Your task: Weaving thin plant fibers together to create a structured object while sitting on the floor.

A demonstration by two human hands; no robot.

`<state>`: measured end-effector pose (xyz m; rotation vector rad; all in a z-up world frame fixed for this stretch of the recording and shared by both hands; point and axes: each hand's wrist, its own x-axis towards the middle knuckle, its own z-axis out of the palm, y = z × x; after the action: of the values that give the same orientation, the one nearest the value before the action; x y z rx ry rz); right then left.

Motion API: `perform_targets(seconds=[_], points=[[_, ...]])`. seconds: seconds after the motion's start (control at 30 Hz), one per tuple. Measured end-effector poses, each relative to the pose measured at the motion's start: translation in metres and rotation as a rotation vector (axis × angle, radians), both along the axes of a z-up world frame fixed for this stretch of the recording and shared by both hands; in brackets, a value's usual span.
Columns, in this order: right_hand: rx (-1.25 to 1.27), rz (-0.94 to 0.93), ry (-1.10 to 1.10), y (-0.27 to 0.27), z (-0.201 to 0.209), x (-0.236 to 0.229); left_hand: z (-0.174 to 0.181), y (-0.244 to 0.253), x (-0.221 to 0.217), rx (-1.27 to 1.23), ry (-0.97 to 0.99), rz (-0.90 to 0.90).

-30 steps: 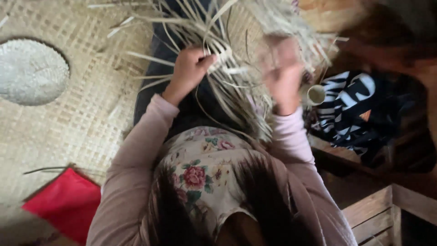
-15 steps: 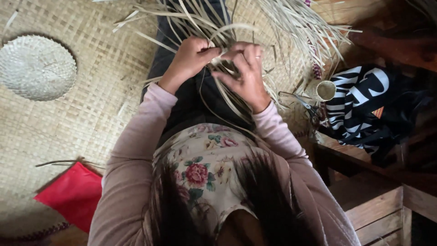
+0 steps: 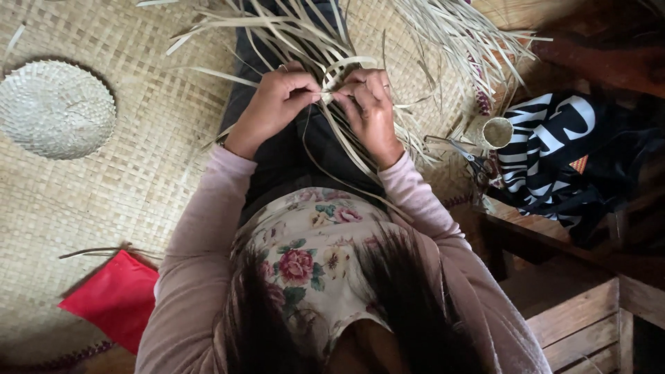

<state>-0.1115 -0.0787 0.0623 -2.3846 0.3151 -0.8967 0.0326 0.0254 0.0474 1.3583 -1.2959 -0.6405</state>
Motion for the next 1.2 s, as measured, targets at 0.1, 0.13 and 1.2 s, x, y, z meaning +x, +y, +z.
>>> perform_targets(seconds=[0.1, 0.13, 1.2], points=[[0.039, -0.003, -0.030, -0.001, -0.002, -0.001, -0.004, 0.001, 0.006, -0.007, -0.096, -0.058], [0.040, -0.003, -0.031, -0.002, -0.005, -0.002, -0.009, -0.001, 0.008, -0.006, -0.097, -0.059], [0.099, -0.164, 0.506, 0.013, -0.071, -0.025, -0.055, -0.025, 0.007, 0.073, 0.126, 0.517]])
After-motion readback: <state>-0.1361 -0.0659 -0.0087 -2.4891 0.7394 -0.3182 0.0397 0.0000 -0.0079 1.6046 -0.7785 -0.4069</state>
